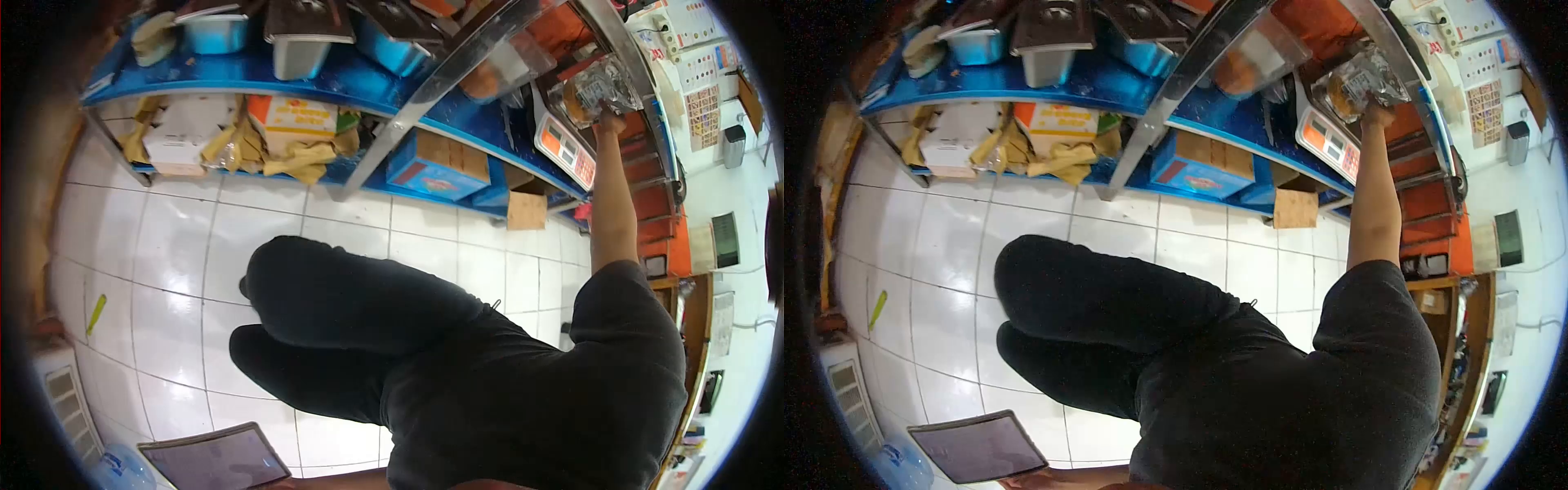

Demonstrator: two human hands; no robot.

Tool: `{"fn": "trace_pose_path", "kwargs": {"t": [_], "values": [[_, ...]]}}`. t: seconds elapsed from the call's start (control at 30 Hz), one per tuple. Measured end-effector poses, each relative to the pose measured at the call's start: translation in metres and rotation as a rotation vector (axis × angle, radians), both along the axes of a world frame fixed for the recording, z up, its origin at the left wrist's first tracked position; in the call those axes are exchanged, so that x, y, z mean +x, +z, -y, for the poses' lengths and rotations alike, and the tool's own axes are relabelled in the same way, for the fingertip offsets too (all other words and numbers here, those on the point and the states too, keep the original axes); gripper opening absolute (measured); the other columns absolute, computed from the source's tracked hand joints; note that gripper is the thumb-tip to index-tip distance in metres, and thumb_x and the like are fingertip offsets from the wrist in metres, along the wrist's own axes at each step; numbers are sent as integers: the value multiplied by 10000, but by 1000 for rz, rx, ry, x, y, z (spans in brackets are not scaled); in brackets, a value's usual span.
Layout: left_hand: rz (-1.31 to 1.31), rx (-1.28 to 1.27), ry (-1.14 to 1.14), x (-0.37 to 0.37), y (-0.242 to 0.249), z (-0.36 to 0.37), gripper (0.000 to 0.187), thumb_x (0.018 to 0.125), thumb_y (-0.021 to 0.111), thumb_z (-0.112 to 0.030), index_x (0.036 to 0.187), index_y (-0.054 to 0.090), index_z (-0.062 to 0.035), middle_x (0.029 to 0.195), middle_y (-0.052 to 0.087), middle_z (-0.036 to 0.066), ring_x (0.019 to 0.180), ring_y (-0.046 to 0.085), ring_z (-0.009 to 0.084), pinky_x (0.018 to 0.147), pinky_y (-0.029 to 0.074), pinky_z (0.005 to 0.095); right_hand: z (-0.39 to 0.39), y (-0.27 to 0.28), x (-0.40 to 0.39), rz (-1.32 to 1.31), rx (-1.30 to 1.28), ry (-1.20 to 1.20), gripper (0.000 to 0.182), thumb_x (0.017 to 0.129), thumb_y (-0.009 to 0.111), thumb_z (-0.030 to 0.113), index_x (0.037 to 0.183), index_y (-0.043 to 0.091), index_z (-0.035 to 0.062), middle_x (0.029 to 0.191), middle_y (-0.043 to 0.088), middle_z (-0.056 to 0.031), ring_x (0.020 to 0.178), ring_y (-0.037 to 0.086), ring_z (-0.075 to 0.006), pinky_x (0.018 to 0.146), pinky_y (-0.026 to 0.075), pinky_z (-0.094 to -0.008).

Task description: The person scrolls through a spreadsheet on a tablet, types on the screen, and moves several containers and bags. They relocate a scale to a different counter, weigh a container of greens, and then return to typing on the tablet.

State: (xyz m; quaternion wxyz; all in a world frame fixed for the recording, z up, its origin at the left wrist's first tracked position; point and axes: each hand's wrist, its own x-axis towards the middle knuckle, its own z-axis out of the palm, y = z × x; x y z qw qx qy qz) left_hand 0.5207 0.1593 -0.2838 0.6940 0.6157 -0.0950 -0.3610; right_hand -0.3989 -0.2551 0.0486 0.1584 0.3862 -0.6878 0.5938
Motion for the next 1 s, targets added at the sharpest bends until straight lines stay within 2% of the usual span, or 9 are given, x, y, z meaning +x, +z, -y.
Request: {"fn": "trace_pose_path", "kwargs": {"t": [0.07,0.17,0.3,0.37,0.47,0.63,0.67,0.77,1.0], "values": [[-17,38,-30,0,-13,6,650,866,387,-446,1377,339,-46,1344,405,166,1194,424,314,957,377,480,2,0,10,-29,-41,-376,547,587,870,224,982,634,-72,1011,667,-148,842,642,-236,710,523,-356],[-37,78,-66,1,-32,13,647,870,382,-444,1375,338,-43,1340,410,169,1189,429,314,952,382,481,-1,13,-8,128,148,-512,575,555,884,213,973,630,-90,1028,660,-161,868,636,-257,725,530,-365],[-52,89,-68,-3,-51,25,642,875,375,-442,1374,337,-39,1334,415,173,1182,437,316,947,388,483,-22,8,33,222,-65,-519,697,599,855,243,1099,526,-112,1117,596,-237,947,612,-288,762,516,-361],[-52,80,-56,-6,-57,32,640,878,372,-441,1373,337,-37,1332,418,175,1178,440,316,944,391,484,-44,-12,49,-84,-156,-183,678,710,772,203,1195,396,-87,1109,523,-184,976,542,-229,811,466,-335],[-1,79,30,-3,-51,25,637,881,367,-439,1371,336,-34,1328,422,178,1173,446,317,940,396,485,-55,-57,261,-341,-34,165,321,844,603,46,1117,442,-8,985,455,-61,925,459,-132,822,379,-226],[357,68,506,-44,11,-18,545,830,458,-416,1194,502,-13,1171,535,110,1104,477,258,943,387,407,-47,-137,540,58,347,1388,182,865,573,9,1034,507,5,937,544,-85,831,548,-141,731,467,-275],[-27,-60,656,-43,37,-11,550,848,450,-389,1256,463,-21,1179,538,103,1102,484,247,952,383,381,-36,-163,585,178,461,1480,165,862,577,12,1016,520,1,933,551,-86,817,554,-140,722,469,-271],[32,-291,566,-57,85,16,578,863,458,-352,1327,383,-17,1207,529,99,1115,490,233,948,393,364,-5,-254,713,347,725,1735,122,850,578,11,968,551,-12,864,577,-62,751,569,-123,675,470,-256],[73,-234,788,-89,92,-35,576,870,423,-356,1359,367,-56,1271,497,90,1167,473,240,976,385,396,38,-428,932,-501,930,2011,132,791,578,73,912,569,20,744,621,-111,713,614,-282,666,488,-378]]}}
